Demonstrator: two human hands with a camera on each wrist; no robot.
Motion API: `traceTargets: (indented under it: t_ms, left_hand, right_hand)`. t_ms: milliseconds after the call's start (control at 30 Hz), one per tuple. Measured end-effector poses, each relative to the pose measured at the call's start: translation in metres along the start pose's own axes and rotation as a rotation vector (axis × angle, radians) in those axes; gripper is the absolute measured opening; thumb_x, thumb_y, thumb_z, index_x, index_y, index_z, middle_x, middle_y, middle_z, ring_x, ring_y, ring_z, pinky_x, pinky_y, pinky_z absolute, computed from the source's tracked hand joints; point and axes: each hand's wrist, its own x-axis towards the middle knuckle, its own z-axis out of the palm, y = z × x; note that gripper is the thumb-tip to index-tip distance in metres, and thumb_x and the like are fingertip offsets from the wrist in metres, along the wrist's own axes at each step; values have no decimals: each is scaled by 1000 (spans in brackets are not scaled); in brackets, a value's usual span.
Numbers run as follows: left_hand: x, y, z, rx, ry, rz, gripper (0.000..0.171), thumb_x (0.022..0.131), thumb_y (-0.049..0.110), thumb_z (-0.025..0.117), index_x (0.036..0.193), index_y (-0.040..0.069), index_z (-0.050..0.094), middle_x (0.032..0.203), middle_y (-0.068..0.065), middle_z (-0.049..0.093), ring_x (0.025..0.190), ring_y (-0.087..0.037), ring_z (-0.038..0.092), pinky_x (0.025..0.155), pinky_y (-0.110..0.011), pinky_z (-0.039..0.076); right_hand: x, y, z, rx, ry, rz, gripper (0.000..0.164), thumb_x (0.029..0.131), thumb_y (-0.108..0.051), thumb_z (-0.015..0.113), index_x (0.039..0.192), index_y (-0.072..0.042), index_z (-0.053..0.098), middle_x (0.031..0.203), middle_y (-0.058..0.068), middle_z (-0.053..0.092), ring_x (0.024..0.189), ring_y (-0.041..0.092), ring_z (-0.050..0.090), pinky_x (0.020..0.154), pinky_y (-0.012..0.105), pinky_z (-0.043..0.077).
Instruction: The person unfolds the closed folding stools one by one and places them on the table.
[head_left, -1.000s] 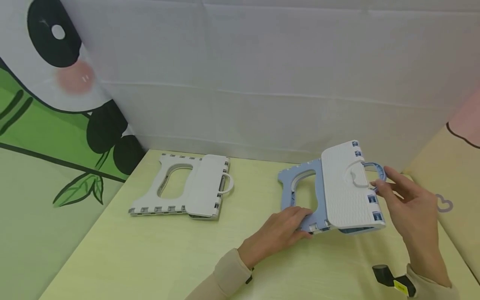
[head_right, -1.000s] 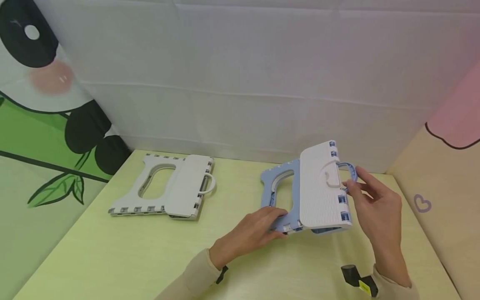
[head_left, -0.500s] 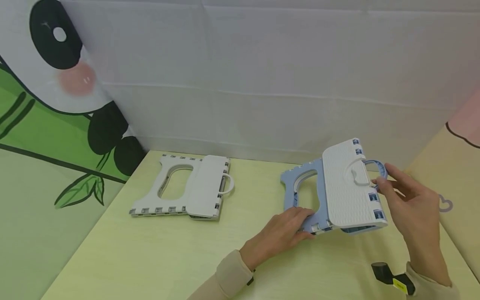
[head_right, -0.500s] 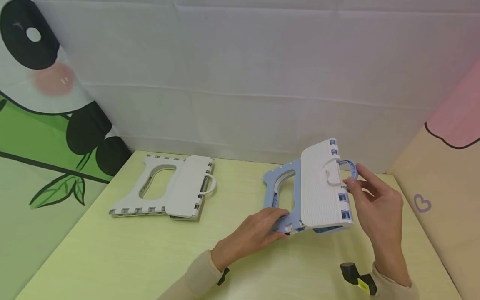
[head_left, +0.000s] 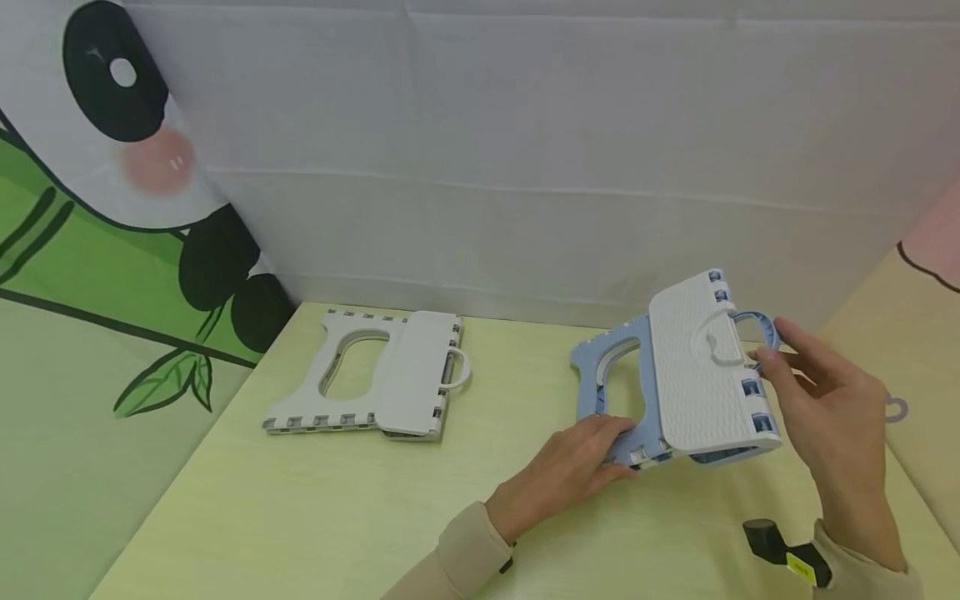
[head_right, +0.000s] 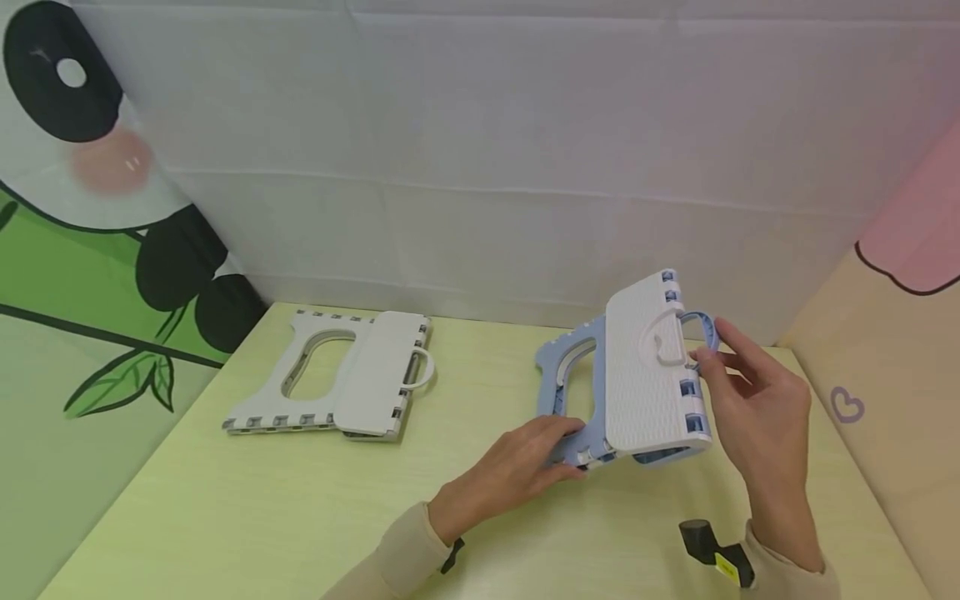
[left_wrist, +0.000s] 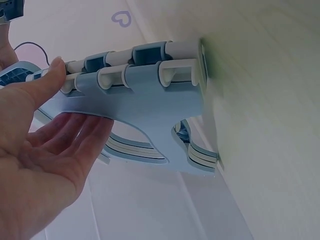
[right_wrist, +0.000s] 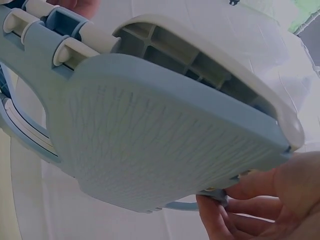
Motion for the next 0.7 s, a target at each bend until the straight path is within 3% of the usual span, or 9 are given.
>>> traceTargets:
  t_ms: [200, 500, 700]
  left_hand:
    - [0, 1, 3, 5, 26, 17, 52, 91, 32, 79, 130, 3, 59, 120, -7, 69, 109, -15, 67, 90, -15, 53]
    - [3, 4, 2, -7, -50, -51, 56, 93, 35, 77, 135, 4, 57, 128, -7, 67, 116, -15, 65, 93, -15, 52]
    - [3, 4, 0, -29, -52, -54, 56, 93, 34, 77, 136, 4, 56, 129, -8, 66, 117, -16, 64, 94, -16, 52]
  right_hand:
    - [0, -2, -1, -9, -8, 9, 46, 96, -5, 71, 141, -10, 63, 120, -13, 68, 86, -5, 68, 82, 4, 49]
    - [-1, -5, 1, -33, 7, -36, 45, 97, -5, 70, 141, -14, 63, 119, -12, 68, 86, -6, 67, 83, 5, 49]
    - [-1, -6, 2, -23, 13, -71, 45, 96, 0, 70, 139, -12, 65, 112, -17, 68, 88, -4, 67, 84, 5, 49]
